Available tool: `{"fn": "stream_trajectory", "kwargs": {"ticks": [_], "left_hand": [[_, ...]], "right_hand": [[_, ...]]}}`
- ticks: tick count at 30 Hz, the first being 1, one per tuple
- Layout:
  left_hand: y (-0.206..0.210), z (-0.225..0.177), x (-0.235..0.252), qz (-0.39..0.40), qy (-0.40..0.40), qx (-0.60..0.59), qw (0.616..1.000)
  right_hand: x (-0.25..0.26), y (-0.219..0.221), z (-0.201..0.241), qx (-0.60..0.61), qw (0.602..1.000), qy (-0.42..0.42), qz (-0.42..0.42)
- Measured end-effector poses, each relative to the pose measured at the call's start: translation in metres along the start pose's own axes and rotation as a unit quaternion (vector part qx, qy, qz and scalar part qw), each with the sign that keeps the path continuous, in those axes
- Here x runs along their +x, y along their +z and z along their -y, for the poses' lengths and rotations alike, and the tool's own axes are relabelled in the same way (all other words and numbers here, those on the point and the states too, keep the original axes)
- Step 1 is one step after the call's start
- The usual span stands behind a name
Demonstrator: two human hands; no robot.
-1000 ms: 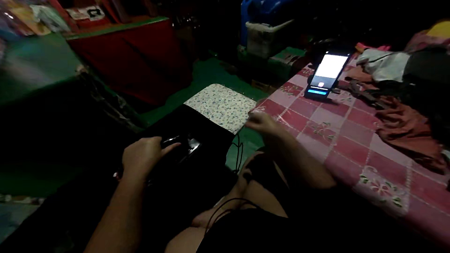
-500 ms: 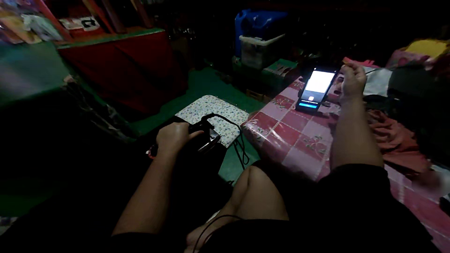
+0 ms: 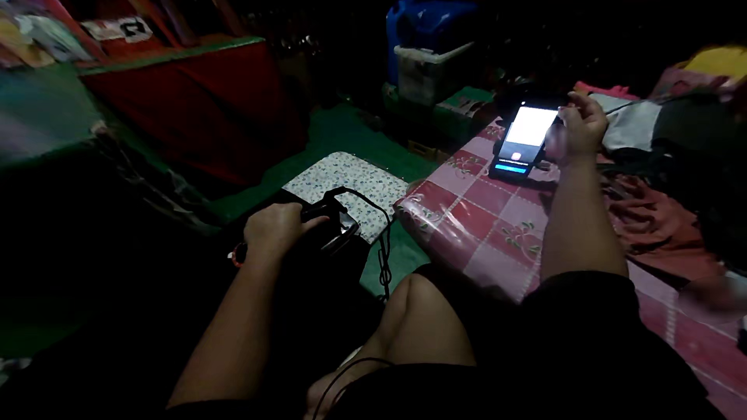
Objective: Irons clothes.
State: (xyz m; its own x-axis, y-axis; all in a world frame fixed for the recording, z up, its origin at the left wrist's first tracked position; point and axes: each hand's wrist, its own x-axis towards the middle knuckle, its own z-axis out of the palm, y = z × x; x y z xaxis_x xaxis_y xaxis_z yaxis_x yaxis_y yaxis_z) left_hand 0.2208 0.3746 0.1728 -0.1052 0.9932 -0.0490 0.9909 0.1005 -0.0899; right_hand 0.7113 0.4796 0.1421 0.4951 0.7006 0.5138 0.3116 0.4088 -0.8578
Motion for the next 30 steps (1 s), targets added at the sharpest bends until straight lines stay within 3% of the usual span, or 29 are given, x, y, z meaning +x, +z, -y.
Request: {"fn": "stream_trajectory", "kwargs": {"ticks": [7, 15, 30], "left_hand": [[0.0009, -0.0006, 0.0020, 0.002, -0.005, 0.013, 1.000], [0.0007, -0.0002, 0.0026, 0.005, -0.006, 0.019, 1.000], [0.0004, -0.0007, 0.0023, 0.006, -0.005, 0.008, 1.000]], "right_hand": [[0.0017, 0.0037, -0.0018, 0.016, 0.999, -0.021, -0.018], [0.0020, 0.0030, 0.0004, 0.014, 0.999, 0.024, -0.019], [-0.0012, 0.0029, 0.0006, 0.032, 0.999, 0.019, -0.013]]}}
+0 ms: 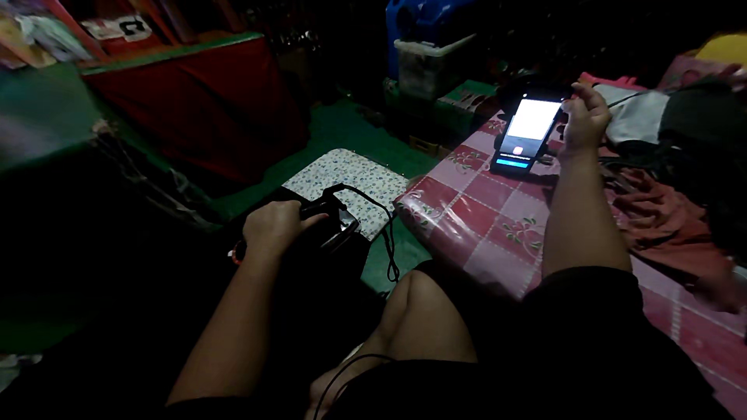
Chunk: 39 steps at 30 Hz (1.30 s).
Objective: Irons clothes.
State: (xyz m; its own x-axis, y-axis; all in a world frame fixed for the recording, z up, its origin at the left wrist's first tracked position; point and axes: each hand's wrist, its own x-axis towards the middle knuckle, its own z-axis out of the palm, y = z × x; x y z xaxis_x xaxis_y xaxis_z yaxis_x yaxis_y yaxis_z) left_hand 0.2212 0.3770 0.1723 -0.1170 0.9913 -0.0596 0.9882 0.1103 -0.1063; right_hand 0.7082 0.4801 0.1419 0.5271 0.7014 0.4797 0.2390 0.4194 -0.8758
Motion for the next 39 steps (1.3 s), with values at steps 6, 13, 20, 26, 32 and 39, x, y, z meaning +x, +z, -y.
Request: {"fn": "stream_trajectory", "kwargs": {"ticks": [6, 13, 20, 26, 32, 39], "left_hand": [[-0.001, -0.001, -0.001, 0.001, -0.002, 0.009, 1.000], [0.000, -0.001, 0.000, 0.001, 0.000, 0.011, 1.000], [0.001, 0.001, 0.000, -0.002, 0.002, 0.007, 1.000], [-0.001, 0.019, -0.013, 0.028, -0.008, 0.009, 1.000], [0.028, 0.099, -0.068, -0.023, -0.042, 0.005, 0.999], [0.099, 0.274, -0.167, -0.022, -0.151, 0.005, 0.988]], "right_hand": [[0.002, 0.000, -0.005, 0.010, 1.000, -0.019, -0.005], [0.005, 0.000, -0.010, 0.026, 0.999, -0.045, -0.004], [0.005, -0.001, -0.009, 0.002, 1.000, -0.017, -0.007], [0.006, -0.001, -0.011, 0.014, 1.000, 0.001, -0.009], [0.003, 0.000, -0.005, 0.016, 1.000, 0.011, 0.003], [0.004, 0.000, -0.010, 0.039, 0.999, 0.019, 0.003]]}}
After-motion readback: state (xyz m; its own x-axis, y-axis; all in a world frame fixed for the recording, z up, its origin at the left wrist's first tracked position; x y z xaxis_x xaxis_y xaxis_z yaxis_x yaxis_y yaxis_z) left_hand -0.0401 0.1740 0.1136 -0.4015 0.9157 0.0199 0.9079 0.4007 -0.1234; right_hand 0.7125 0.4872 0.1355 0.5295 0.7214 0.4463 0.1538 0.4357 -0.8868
